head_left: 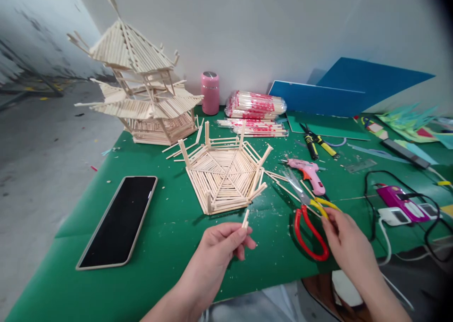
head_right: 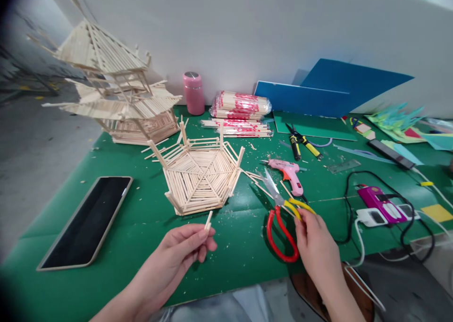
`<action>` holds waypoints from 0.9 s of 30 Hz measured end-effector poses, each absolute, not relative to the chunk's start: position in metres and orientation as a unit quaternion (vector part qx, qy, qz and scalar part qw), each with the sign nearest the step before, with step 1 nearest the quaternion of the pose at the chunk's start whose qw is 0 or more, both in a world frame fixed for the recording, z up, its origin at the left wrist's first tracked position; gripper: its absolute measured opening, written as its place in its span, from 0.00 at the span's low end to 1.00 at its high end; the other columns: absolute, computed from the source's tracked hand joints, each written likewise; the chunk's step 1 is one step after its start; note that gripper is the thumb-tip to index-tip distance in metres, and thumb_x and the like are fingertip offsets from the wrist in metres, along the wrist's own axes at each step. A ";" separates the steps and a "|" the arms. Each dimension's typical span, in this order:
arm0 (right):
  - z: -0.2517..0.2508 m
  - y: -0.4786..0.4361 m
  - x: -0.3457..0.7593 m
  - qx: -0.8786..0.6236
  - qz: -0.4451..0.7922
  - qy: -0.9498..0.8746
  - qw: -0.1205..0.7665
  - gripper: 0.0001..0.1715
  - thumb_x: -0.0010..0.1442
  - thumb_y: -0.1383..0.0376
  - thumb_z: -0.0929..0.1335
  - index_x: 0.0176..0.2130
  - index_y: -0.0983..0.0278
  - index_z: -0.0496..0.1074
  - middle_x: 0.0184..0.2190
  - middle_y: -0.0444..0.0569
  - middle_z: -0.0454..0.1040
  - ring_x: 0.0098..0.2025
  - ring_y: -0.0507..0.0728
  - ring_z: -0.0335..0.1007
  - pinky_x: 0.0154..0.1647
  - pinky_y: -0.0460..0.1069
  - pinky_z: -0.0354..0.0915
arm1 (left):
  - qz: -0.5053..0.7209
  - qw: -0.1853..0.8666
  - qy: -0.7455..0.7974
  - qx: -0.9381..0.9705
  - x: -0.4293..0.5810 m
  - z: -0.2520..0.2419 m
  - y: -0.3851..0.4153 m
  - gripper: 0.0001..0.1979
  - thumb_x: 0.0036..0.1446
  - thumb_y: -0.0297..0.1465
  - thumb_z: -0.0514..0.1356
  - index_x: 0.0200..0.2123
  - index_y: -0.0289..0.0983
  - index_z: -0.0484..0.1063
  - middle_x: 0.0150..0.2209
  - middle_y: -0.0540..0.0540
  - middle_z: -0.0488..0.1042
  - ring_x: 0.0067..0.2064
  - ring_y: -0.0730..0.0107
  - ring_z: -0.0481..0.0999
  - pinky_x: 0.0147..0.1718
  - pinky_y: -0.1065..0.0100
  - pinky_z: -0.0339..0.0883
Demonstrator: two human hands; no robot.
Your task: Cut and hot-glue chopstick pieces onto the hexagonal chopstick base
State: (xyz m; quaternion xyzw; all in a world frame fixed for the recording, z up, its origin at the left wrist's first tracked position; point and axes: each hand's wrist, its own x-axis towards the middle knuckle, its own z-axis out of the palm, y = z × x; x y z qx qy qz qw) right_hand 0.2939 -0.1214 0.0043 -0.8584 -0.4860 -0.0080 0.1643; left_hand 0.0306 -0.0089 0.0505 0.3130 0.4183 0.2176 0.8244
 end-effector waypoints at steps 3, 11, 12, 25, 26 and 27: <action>0.020 -0.129 0.290 -0.877 0.077 -0.381 0.282 0.24 0.55 0.52 0.59 0.43 0.65 0.66 0.40 0.56 0.71 0.41 0.63 0.69 0.43 0.57 0.65 | 0.216 0.823 0.411 0.326 0.032 0.052 -0.008 0.08 0.50 0.33 0.62 0.28 0.33 0.76 0.23 0.48 0.74 0.23 0.80 0.62 0.25 0.75 0.54; 0.046 -0.148 0.262 -0.712 0.508 -0.206 0.439 0.32 0.49 0.55 0.68 0.53 0.59 0.64 0.54 0.53 0.67 0.54 0.62 0.64 0.47 0.50 0.66 | 0.239 0.824 0.402 0.320 0.028 0.059 -0.002 0.06 0.49 0.31 0.63 0.27 0.33 0.76 0.20 0.49 0.73 0.22 0.81 0.62 0.23 0.77 0.53; 0.045 -0.150 0.256 -0.709 0.520 -0.242 0.410 0.33 0.50 0.56 0.68 0.54 0.60 0.63 0.56 0.53 0.64 0.55 0.61 0.62 0.49 0.49 0.65 | 0.245 0.824 0.400 0.319 0.027 0.060 -0.001 0.06 0.49 0.31 0.63 0.27 0.33 0.77 0.20 0.49 0.73 0.22 0.81 0.62 0.23 0.77 0.54; 0.076 -0.115 0.208 -0.719 0.512 -0.415 0.218 0.41 0.42 0.64 0.69 0.56 0.65 0.60 0.34 0.49 0.72 0.35 0.57 0.69 0.39 0.47 0.66 | 0.250 0.788 0.378 0.416 0.018 0.072 0.007 0.08 0.51 0.32 0.61 0.24 0.34 0.77 0.23 0.47 0.74 0.30 0.73 0.69 0.33 0.72 0.59; 0.077 -0.115 0.207 -0.714 0.542 -0.383 0.223 0.40 0.43 0.63 0.68 0.57 0.63 0.58 0.31 0.47 0.71 0.32 0.55 0.68 0.36 0.46 0.66 | 0.246 0.786 0.375 0.427 0.019 0.072 0.007 0.08 0.51 0.32 0.61 0.24 0.34 0.77 0.22 0.48 0.74 0.30 0.73 0.69 0.33 0.72 0.58; 0.077 -0.116 0.206 -0.709 0.572 -0.349 0.222 0.40 0.45 0.62 0.67 0.57 0.61 0.57 0.29 0.45 0.70 0.28 0.53 0.66 0.33 0.46 0.65 | 0.242 0.784 0.372 0.433 0.020 0.073 0.007 0.08 0.50 0.32 0.61 0.24 0.34 0.77 0.22 0.48 0.73 0.30 0.73 0.68 0.33 0.72 0.58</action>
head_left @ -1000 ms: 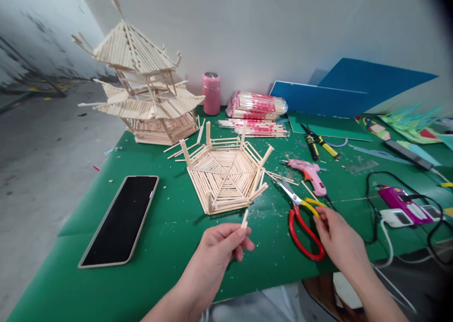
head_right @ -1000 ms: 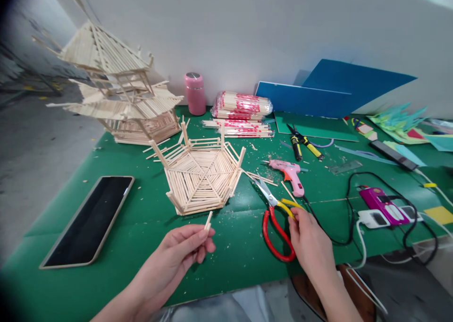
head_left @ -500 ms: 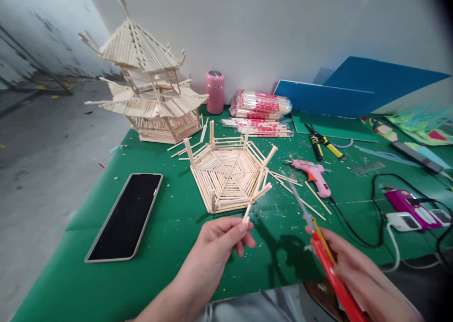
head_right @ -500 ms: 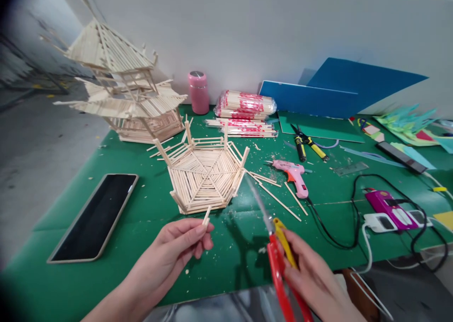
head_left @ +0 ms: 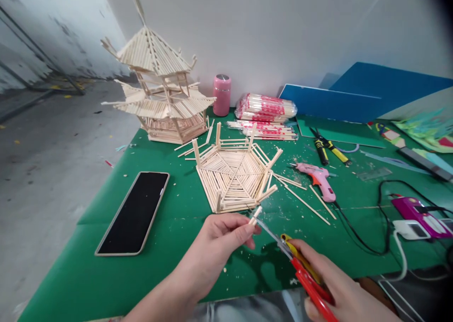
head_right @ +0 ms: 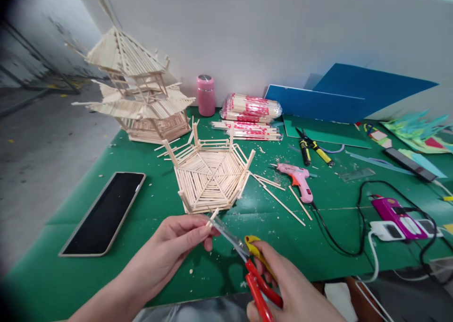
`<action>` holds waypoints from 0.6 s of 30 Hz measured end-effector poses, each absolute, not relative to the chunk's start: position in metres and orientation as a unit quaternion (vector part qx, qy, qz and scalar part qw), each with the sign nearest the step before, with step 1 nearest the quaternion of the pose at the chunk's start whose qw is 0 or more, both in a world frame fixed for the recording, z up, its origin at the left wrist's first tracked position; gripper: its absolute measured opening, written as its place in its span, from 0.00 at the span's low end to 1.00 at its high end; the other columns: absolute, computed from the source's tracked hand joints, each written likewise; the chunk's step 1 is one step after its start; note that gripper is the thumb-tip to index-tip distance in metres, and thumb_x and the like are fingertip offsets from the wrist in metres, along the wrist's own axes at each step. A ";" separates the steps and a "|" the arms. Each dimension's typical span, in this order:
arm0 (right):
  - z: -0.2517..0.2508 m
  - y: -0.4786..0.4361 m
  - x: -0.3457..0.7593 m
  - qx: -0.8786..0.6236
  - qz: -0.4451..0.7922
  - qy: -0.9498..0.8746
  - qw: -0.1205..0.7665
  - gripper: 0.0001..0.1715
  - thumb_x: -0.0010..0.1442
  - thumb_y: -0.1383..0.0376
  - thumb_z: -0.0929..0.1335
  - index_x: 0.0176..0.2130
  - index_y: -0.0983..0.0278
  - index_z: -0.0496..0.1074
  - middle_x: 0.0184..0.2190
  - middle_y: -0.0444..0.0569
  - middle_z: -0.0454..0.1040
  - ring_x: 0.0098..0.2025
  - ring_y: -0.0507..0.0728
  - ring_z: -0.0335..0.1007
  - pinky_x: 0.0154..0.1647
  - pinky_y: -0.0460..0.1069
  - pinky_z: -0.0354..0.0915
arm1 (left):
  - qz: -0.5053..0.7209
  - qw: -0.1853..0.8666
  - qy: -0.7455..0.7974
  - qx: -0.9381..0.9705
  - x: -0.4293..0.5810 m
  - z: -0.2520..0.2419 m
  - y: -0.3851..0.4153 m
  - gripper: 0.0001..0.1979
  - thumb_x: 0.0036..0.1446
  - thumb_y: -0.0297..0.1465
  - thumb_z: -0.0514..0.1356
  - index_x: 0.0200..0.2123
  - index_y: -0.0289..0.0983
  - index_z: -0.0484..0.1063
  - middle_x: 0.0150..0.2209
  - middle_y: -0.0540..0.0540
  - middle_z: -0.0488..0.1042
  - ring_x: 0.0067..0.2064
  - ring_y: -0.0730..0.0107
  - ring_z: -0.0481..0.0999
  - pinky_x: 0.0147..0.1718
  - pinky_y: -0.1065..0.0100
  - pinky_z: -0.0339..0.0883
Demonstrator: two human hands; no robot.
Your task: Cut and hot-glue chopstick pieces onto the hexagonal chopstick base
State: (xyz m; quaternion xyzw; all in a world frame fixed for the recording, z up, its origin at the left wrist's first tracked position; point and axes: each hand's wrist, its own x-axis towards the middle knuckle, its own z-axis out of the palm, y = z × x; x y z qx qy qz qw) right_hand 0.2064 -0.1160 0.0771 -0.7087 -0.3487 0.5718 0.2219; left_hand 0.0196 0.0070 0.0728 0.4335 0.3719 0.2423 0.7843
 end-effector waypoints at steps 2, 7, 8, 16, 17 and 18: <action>0.077 -0.117 0.207 -0.693 0.620 -0.302 0.209 0.39 0.47 0.61 0.68 0.57 0.58 0.57 0.28 0.42 0.68 0.24 0.49 0.61 0.29 0.44 0.63 | 0.234 0.787 0.367 0.438 0.021 0.074 0.007 0.08 0.50 0.32 0.62 0.23 0.34 0.76 0.23 0.49 0.73 0.29 0.74 0.67 0.33 0.72 0.57; 0.076 -0.117 0.212 -0.635 0.678 -0.294 0.227 0.38 0.46 0.61 0.68 0.56 0.59 0.59 0.31 0.44 0.68 0.21 0.46 0.53 0.22 0.41 0.57 | 0.223 0.801 0.353 0.428 0.023 0.076 0.007 0.08 0.48 0.31 0.62 0.22 0.34 0.76 0.24 0.48 0.73 0.29 0.74 0.67 0.32 0.72 0.58; 0.077 -0.116 0.212 -0.631 0.683 -0.287 0.230 0.37 0.46 0.60 0.68 0.56 0.58 0.59 0.32 0.44 0.69 0.20 0.45 0.52 0.21 0.41 0.55 | 0.222 0.804 0.351 0.425 0.023 0.076 0.007 0.08 0.48 0.31 0.62 0.22 0.34 0.76 0.25 0.48 0.73 0.30 0.74 0.67 0.32 0.72 0.58; 0.083 -0.112 0.201 -0.649 0.671 -0.207 0.292 0.28 0.43 0.64 0.69 0.47 0.55 0.70 0.33 0.43 0.72 0.19 0.44 0.54 0.18 0.40 0.52 | 0.196 0.811 0.349 0.427 0.022 0.075 0.009 0.07 0.49 0.30 0.60 0.24 0.33 0.76 0.20 0.47 0.74 0.27 0.72 0.69 0.32 0.71 0.59; 0.083 -0.112 0.201 -0.652 0.669 -0.203 0.294 0.28 0.42 0.65 0.70 0.46 0.56 0.70 0.33 0.43 0.72 0.19 0.44 0.54 0.18 0.40 0.52 | 0.192 0.811 0.346 0.432 0.021 0.075 0.009 0.08 0.49 0.30 0.60 0.25 0.33 0.77 0.19 0.47 0.74 0.26 0.72 0.69 0.32 0.70 0.60; 0.083 -0.113 0.201 -0.653 0.667 -0.200 0.296 0.29 0.42 0.65 0.70 0.46 0.56 0.70 0.33 0.44 0.73 0.19 0.44 0.55 0.18 0.39 0.52 | 0.191 0.808 0.343 0.439 0.021 0.075 0.010 0.08 0.50 0.30 0.59 0.24 0.34 0.77 0.19 0.48 0.74 0.26 0.72 0.69 0.33 0.70 0.60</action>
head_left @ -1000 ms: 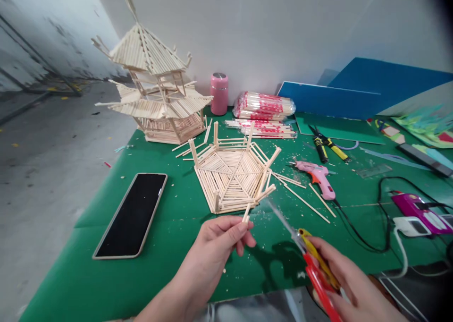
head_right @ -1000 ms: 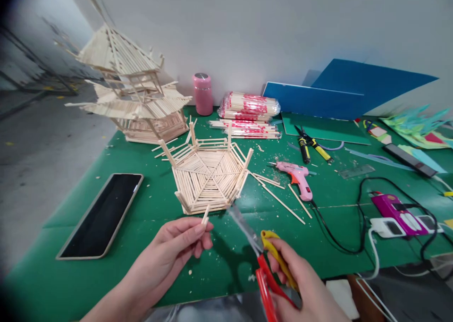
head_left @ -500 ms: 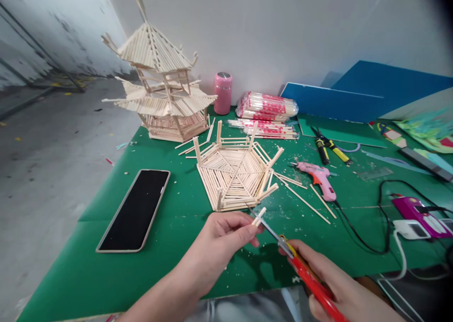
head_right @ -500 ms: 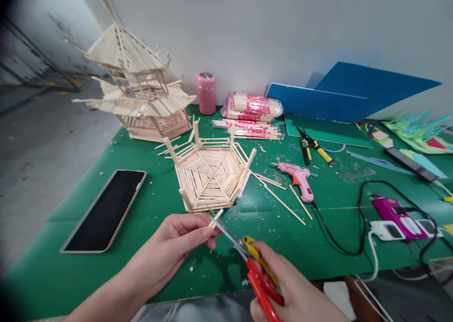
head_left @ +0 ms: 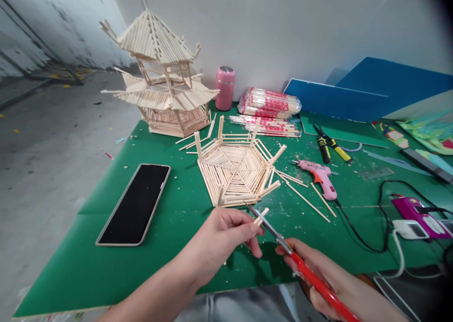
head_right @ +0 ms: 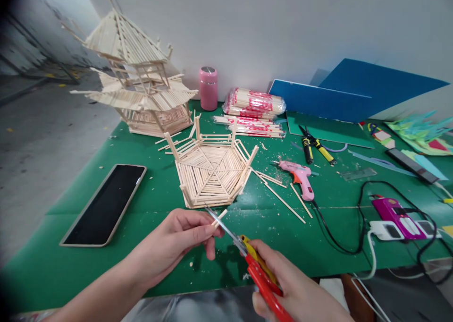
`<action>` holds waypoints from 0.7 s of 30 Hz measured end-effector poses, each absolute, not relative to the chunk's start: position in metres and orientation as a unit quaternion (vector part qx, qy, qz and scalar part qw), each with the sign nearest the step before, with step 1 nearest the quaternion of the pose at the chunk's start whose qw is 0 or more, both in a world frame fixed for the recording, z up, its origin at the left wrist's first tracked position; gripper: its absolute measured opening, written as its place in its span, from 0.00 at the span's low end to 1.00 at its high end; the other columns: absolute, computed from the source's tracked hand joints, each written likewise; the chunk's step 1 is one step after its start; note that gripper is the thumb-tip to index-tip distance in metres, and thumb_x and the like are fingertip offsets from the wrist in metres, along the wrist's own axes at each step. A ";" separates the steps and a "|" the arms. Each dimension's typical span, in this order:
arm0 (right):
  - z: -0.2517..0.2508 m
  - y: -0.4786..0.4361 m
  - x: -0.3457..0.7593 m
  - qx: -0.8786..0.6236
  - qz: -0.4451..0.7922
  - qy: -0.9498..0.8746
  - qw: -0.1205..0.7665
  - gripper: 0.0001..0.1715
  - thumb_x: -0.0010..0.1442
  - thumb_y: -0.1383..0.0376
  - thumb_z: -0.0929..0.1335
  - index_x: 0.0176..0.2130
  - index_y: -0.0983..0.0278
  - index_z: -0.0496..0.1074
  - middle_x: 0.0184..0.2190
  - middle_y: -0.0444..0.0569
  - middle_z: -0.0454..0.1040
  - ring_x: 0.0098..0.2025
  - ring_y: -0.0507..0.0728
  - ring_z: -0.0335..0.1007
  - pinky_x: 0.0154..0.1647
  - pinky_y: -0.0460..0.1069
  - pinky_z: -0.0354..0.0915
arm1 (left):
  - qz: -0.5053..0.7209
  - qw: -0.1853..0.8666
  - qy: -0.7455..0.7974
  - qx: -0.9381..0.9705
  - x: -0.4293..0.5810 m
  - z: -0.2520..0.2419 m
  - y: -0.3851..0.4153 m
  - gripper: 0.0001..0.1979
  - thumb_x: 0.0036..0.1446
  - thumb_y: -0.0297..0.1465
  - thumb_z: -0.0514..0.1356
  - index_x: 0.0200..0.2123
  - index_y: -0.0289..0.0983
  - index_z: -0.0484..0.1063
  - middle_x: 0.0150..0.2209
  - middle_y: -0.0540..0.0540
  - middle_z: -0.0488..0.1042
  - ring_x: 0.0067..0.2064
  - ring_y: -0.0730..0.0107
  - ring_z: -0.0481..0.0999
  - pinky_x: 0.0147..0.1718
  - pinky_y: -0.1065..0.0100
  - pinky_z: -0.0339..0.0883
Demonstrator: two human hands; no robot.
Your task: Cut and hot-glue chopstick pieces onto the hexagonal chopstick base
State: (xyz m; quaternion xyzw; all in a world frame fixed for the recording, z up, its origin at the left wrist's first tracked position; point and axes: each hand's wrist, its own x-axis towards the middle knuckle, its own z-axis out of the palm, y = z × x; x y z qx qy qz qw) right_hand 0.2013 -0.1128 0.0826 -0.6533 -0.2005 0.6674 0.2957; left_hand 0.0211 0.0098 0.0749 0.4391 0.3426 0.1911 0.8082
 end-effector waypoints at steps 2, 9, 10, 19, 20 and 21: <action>0.081 -0.114 0.203 -0.655 0.663 -0.206 0.299 0.30 0.41 0.66 0.70 0.47 0.55 0.70 0.35 0.44 0.74 0.18 0.43 0.56 0.17 0.39 0.52 | 0.193 0.799 0.336 0.460 0.021 0.075 0.011 0.09 0.51 0.30 0.58 0.23 0.34 0.77 0.17 0.48 0.73 0.27 0.70 0.70 0.34 0.69 0.60; 0.076 -0.115 0.204 -0.685 0.605 -0.304 0.271 0.21 0.43 0.61 0.71 0.41 0.58 0.73 0.30 0.44 0.75 0.24 0.49 0.65 0.24 0.42 0.64 | 0.172 0.770 0.327 0.521 0.018 0.075 0.012 0.12 0.53 0.29 0.57 0.20 0.37 0.77 0.16 0.49 0.72 0.28 0.68 0.69 0.35 0.69 0.59; 0.075 -0.115 0.203 -0.687 0.595 -0.314 0.274 0.21 0.43 0.60 0.71 0.40 0.58 0.73 0.29 0.45 0.75 0.25 0.51 0.67 0.24 0.43 0.65 | 0.170 0.764 0.323 0.532 0.018 0.076 0.012 0.13 0.53 0.29 0.57 0.20 0.37 0.77 0.16 0.49 0.72 0.30 0.67 0.70 0.35 0.69 0.59; 0.059 -0.128 0.206 -0.691 0.555 -0.414 0.209 0.30 0.45 0.63 0.70 0.50 0.60 0.68 0.35 0.48 0.76 0.35 0.57 0.72 0.37 0.47 0.69 | 0.152 0.746 0.315 0.567 0.016 0.083 0.011 0.16 0.52 0.27 0.57 0.14 0.39 0.75 0.21 0.49 0.71 0.33 0.67 0.70 0.34 0.71 0.59; 0.057 -0.130 0.205 -0.693 0.545 -0.423 0.211 0.32 0.45 0.63 0.70 0.52 0.61 0.67 0.37 0.50 0.76 0.38 0.58 0.72 0.40 0.48 0.68 | 0.152 0.745 0.313 0.569 0.016 0.083 0.010 0.16 0.52 0.27 0.57 0.14 0.39 0.75 0.21 0.49 0.71 0.33 0.68 0.70 0.34 0.71 0.59; 0.054 -0.132 0.203 -0.695 0.534 -0.427 0.221 0.34 0.45 0.63 0.69 0.53 0.62 0.65 0.39 0.51 0.75 0.40 0.59 0.71 0.43 0.49 0.67 | 0.151 0.744 0.313 0.570 0.017 0.083 0.010 0.16 0.52 0.28 0.57 0.14 0.38 0.74 0.21 0.49 0.71 0.33 0.67 0.70 0.34 0.71 0.59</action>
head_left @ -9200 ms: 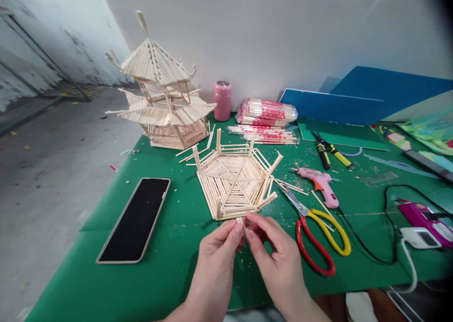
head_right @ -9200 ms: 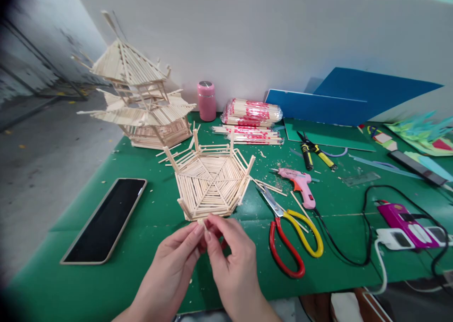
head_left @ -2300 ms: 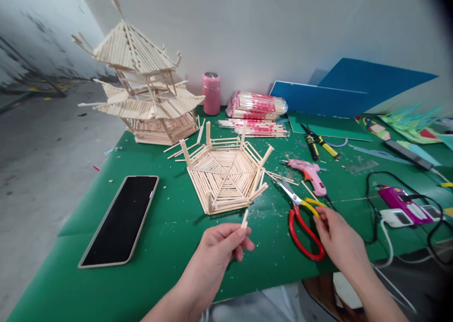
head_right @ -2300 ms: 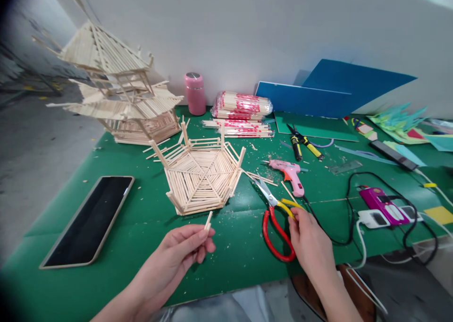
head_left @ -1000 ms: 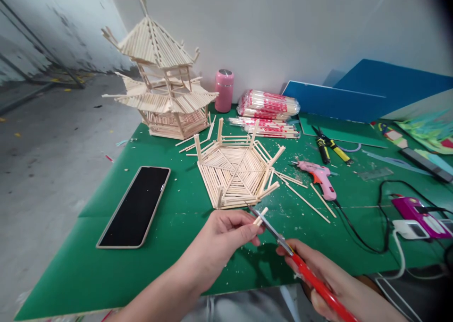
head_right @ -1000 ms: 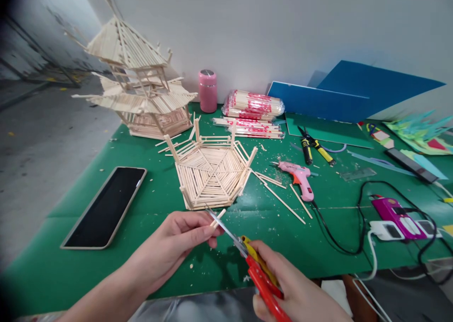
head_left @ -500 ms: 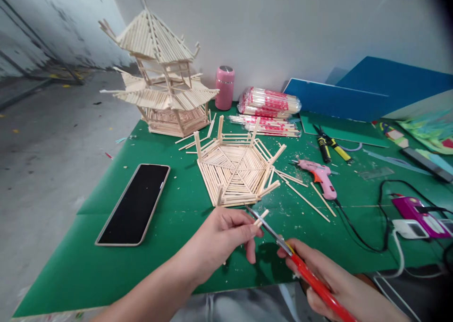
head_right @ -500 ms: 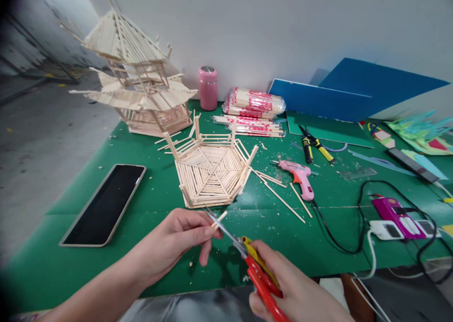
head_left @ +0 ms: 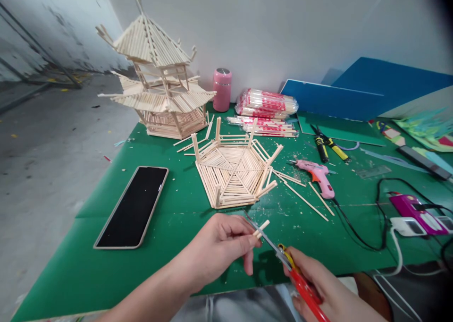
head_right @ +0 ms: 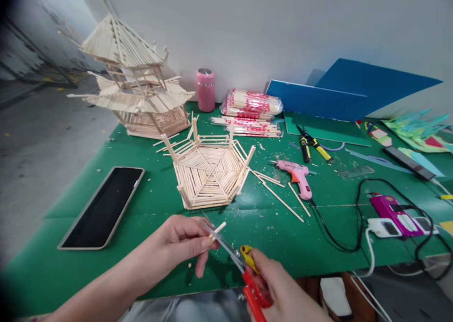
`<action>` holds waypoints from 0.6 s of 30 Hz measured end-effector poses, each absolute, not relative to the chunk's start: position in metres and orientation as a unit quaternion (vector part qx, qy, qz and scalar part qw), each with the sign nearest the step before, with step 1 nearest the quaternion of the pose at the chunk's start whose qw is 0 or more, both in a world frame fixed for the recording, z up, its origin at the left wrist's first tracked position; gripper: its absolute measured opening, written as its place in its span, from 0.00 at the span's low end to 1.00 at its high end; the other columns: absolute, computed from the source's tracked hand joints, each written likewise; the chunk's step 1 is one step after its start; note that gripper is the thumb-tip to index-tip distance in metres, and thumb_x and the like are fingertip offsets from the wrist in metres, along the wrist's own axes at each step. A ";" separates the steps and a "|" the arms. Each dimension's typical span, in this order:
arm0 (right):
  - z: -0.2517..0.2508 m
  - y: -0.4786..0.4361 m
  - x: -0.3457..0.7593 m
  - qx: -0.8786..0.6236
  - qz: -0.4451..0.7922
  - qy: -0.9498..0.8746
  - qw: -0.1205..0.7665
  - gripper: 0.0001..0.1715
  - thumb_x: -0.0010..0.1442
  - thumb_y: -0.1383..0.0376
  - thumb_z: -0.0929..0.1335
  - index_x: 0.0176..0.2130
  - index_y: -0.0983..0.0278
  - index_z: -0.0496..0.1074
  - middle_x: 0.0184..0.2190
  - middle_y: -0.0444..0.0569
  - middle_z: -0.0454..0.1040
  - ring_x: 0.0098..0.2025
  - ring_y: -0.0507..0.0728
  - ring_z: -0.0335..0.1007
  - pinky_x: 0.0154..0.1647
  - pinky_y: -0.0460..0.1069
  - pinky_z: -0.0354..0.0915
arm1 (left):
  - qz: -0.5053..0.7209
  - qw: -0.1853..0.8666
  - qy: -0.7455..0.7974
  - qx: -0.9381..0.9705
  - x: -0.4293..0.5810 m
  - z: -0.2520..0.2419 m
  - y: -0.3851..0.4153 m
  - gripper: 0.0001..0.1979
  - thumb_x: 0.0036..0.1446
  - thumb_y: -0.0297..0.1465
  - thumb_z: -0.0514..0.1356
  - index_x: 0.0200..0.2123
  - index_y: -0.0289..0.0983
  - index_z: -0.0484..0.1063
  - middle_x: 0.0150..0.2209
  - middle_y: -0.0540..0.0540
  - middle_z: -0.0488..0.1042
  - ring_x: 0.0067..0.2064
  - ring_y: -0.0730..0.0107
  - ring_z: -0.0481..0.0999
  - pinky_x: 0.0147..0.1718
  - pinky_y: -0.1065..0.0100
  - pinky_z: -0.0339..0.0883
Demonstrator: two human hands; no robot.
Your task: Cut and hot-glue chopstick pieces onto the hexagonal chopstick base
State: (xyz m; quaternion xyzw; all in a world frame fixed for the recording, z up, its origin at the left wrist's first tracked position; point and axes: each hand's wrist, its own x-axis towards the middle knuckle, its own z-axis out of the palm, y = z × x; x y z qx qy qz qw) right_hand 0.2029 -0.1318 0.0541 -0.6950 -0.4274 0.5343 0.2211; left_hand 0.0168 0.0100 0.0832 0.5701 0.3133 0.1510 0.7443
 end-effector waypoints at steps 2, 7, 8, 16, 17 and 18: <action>0.049 -0.134 0.198 -0.702 0.514 -0.419 0.261 0.35 0.44 0.62 0.69 0.53 0.64 0.65 0.43 0.53 0.74 0.43 0.60 0.70 0.46 0.50 0.65 | 0.145 0.745 0.322 0.565 0.018 0.082 0.009 0.15 0.53 0.29 0.57 0.15 0.37 0.74 0.19 0.49 0.71 0.32 0.68 0.70 0.33 0.71 0.59; 0.047 -0.130 0.197 -0.702 0.532 -0.346 0.324 0.25 0.43 0.58 0.71 0.43 0.61 0.71 0.31 0.48 0.74 0.35 0.57 0.71 0.37 0.49 0.68 | 0.106 0.740 0.376 0.547 0.019 0.071 0.004 0.10 0.52 0.34 0.57 0.25 0.34 0.73 0.18 0.52 0.68 0.20 0.75 0.65 0.24 0.72 0.56; 0.048 -0.128 0.200 -0.701 0.540 -0.328 0.331 0.23 0.43 0.57 0.71 0.41 0.61 0.71 0.29 0.46 0.73 0.33 0.55 0.70 0.35 0.48 0.68 | 0.106 0.714 0.387 0.574 0.020 0.068 0.003 0.11 0.53 0.34 0.56 0.25 0.34 0.73 0.21 0.51 0.69 0.20 0.76 0.65 0.22 0.73 0.55; 0.046 -0.134 0.216 -0.734 0.480 -0.285 0.387 0.28 0.41 0.50 0.71 0.40 0.60 0.69 0.35 0.49 0.72 0.33 0.55 0.69 0.34 0.46 0.68 | 0.100 0.289 0.349 0.886 0.049 0.026 -0.013 0.14 0.57 0.24 0.48 0.27 0.34 0.72 0.28 0.40 0.71 0.31 0.61 0.69 0.33 0.61 0.61; 0.044 -0.137 0.214 -0.736 0.475 -0.279 0.394 0.27 0.41 0.50 0.71 0.39 0.60 0.69 0.35 0.48 0.72 0.32 0.54 0.69 0.33 0.45 0.68 | 0.098 0.282 0.353 0.887 0.053 0.021 -0.014 0.14 0.57 0.23 0.48 0.26 0.34 0.72 0.27 0.40 0.71 0.30 0.59 0.69 0.33 0.59 0.61; 0.041 -0.139 0.212 -0.737 0.474 -0.267 0.402 0.27 0.41 0.50 0.71 0.39 0.60 0.68 0.34 0.47 0.71 0.31 0.53 0.68 0.33 0.45 0.68 | 0.097 0.274 0.357 0.888 0.056 0.018 -0.013 0.13 0.56 0.22 0.49 0.26 0.34 0.71 0.27 0.40 0.71 0.31 0.58 0.70 0.33 0.59 0.62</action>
